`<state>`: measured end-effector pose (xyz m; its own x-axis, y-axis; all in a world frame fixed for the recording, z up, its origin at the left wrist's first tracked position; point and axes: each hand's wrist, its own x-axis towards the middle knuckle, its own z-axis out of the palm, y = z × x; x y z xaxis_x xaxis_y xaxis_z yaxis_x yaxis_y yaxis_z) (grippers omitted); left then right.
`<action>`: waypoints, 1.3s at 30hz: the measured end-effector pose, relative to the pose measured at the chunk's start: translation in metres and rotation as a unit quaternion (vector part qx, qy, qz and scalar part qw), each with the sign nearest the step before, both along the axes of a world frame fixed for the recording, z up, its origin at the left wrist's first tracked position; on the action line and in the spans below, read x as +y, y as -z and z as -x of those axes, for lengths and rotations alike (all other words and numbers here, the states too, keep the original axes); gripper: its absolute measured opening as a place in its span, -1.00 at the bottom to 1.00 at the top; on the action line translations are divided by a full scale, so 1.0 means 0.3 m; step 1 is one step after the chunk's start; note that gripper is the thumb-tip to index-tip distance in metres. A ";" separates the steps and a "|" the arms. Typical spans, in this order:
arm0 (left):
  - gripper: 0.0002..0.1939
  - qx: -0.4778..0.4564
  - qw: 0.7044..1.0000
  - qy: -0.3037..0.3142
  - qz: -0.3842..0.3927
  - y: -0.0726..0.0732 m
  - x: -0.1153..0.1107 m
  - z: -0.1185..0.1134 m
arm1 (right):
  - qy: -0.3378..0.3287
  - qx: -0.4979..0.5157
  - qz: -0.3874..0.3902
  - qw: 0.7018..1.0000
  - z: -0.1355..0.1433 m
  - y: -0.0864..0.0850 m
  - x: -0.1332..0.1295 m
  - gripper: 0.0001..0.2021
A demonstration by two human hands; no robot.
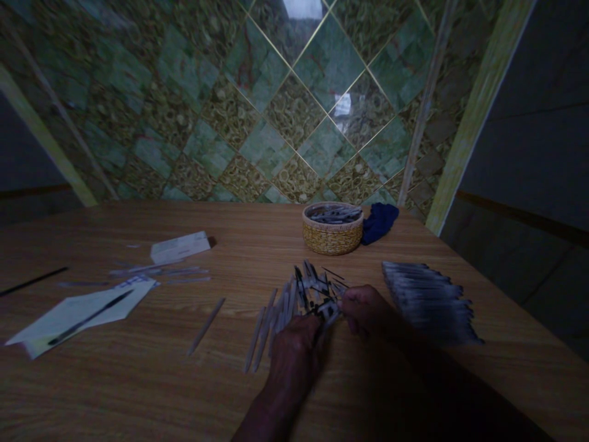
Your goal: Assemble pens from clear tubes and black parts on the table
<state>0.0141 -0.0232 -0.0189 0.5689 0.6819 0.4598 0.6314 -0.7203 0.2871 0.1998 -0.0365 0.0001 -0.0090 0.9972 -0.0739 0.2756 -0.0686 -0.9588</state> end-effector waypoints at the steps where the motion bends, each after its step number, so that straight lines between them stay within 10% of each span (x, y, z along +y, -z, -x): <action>1: -0.84 0.005 1.000 0.000 -0.001 0.001 0.001 0.001 | 0.006 0.001 -0.001 1.000 0.002 -0.001 0.000 -0.76; 8: -0.79 0.005 1.000 -0.006 -0.021 -0.015 -0.015 -0.002 | 0.031 0.006 0.019 0.999 0.011 -0.009 -0.004 -0.74; 12: -0.91 -0.105 0.985 0.018 0.135 -0.025 -0.018 -0.009 | 0.029 0.025 0.030 0.999 -0.006 0.003 0.007 -0.74; 18: -0.61 -0.374 0.770 0.111 0.505 -0.063 0.003 0.018 | 0.033 0.076 0.032 0.996 -0.063 -0.005 0.027 -0.72; 25: -0.41 -0.535 0.604 0.172 0.565 -0.113 -0.014 0.049 | 0.032 0.167 0.037 0.985 -0.074 0.024 0.045 -0.69; 33: -0.74 -0.648 0.569 0.058 0.503 -0.093 0.039 0.052 | -0.056 0.168 0.070 0.982 0.014 0.057 0.029 -0.62; 39: -0.95 -0.664 0.556 0.045 0.497 -0.105 0.049 0.050 | -0.019 -0.117 -0.021 0.993 -0.124 -0.019 0.020 -0.73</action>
